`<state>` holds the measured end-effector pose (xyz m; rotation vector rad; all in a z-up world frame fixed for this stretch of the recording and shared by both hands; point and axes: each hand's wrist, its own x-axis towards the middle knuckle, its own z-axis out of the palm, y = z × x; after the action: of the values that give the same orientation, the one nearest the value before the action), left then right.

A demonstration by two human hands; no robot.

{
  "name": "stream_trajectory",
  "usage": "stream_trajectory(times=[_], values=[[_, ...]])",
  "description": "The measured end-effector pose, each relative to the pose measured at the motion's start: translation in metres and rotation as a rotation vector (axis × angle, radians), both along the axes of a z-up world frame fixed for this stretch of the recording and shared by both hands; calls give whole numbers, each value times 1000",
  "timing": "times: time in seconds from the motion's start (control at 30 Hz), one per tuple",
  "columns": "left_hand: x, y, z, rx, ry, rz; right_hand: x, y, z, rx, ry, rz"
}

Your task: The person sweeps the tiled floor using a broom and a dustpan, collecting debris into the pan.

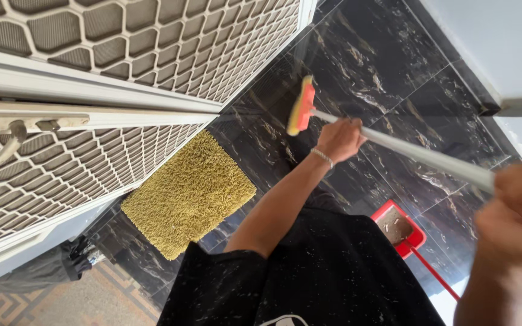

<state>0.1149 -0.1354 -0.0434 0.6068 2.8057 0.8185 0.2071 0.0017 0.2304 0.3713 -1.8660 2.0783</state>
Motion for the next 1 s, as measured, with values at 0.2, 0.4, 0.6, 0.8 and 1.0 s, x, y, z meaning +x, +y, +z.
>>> stream_trajectory(times=[0.2,0.4,0.6,0.8,1.0], values=[[44,-23,34,-29,40,-42,25,34,20,-28,28,-105],[57,-69,-6,-80,-47,261,-12,28,-25,-322,-32,-42],[27,-66,-54,-32,-54,309,-18,18,-48,-151,55,-60],[-11,4,-56,82,-41,135,4,42,-48,44,237,-313],[-18,37,-39,9,-21,-142,56,46,-48,32,222,-465]])
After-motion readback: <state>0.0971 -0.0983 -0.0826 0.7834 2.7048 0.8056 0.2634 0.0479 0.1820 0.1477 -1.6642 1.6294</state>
